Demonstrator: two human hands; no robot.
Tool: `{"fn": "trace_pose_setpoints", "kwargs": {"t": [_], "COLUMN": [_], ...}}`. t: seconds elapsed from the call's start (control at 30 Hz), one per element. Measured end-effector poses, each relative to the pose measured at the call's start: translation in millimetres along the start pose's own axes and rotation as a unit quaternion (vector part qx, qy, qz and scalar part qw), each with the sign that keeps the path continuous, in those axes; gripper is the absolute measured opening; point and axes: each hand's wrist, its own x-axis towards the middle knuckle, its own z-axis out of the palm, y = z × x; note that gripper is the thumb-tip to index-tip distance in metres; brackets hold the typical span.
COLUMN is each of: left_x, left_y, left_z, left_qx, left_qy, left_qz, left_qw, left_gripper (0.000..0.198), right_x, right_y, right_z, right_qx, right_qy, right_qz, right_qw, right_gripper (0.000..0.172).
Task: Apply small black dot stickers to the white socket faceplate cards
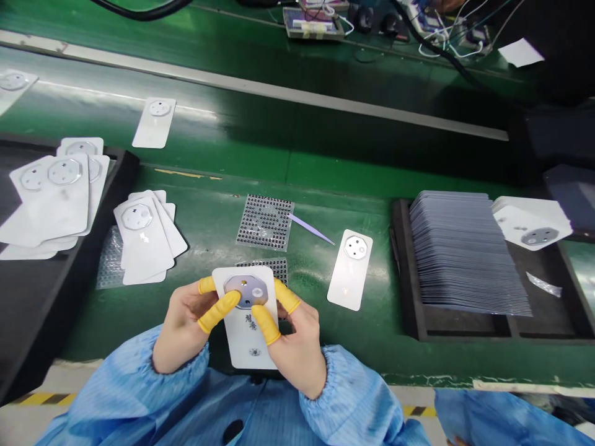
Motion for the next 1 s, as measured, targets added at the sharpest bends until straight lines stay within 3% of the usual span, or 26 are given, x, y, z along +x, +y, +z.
{"fn": "trace_pose_setpoints", "kwargs": {"t": [0.17, 0.4, 0.53, 0.6, 0.67, 0.77, 0.9, 1.0], "left_x": [1, 8, 14, 15, 14, 12, 8, 2], "left_y": [-1, -28, -40, -41, -38, -34, -32, -37], "left_z": [-7.3, 1.8, 7.5, -0.7, -15.6, -40.7, -63.4, -75.5], "left_qx": [-0.009, 0.019, 0.059, 0.069, 0.076, 0.113, 0.169, 0.185], "left_qy": [-0.038, 0.009, 0.007, 0.034, 0.062, 0.102, 0.178, 0.222], "left_qz": [-0.023, -0.028, -0.019, 0.030, 0.075, 0.104, 0.110, 0.099], "left_qw": [0.999, 0.999, 0.998, 0.997, 0.992, 0.983, 0.963, 0.952], "left_gripper": [0.015, 0.022, 0.040, 0.042, 0.039, 0.035, 0.034, 0.033], "right_x": [-1, 0, 16, 30, 44, 59, 59, 46], "right_y": [2, 11, 28, 46, 68, 94, 101, 96], "right_z": [-2, 1, -34, -68, -102, -135, -131, -118], "right_qx": [0.033, 0.057, 0.037, -0.026, -0.187, -0.289, -0.369, -0.478], "right_qy": [-0.013, -0.020, 0.043, 0.104, 0.166, 0.196, 0.213, 0.112], "right_qz": [0.033, 0.098, 0.126, 0.116, 0.086, 0.078, 0.032, -0.050], "right_qw": [0.999, 0.993, 0.990, 0.987, 0.964, 0.934, 0.904, 0.870], "right_gripper": [0.039, 0.031, 0.035, 0.041, 0.049, 0.054, 0.056, 0.059]}}
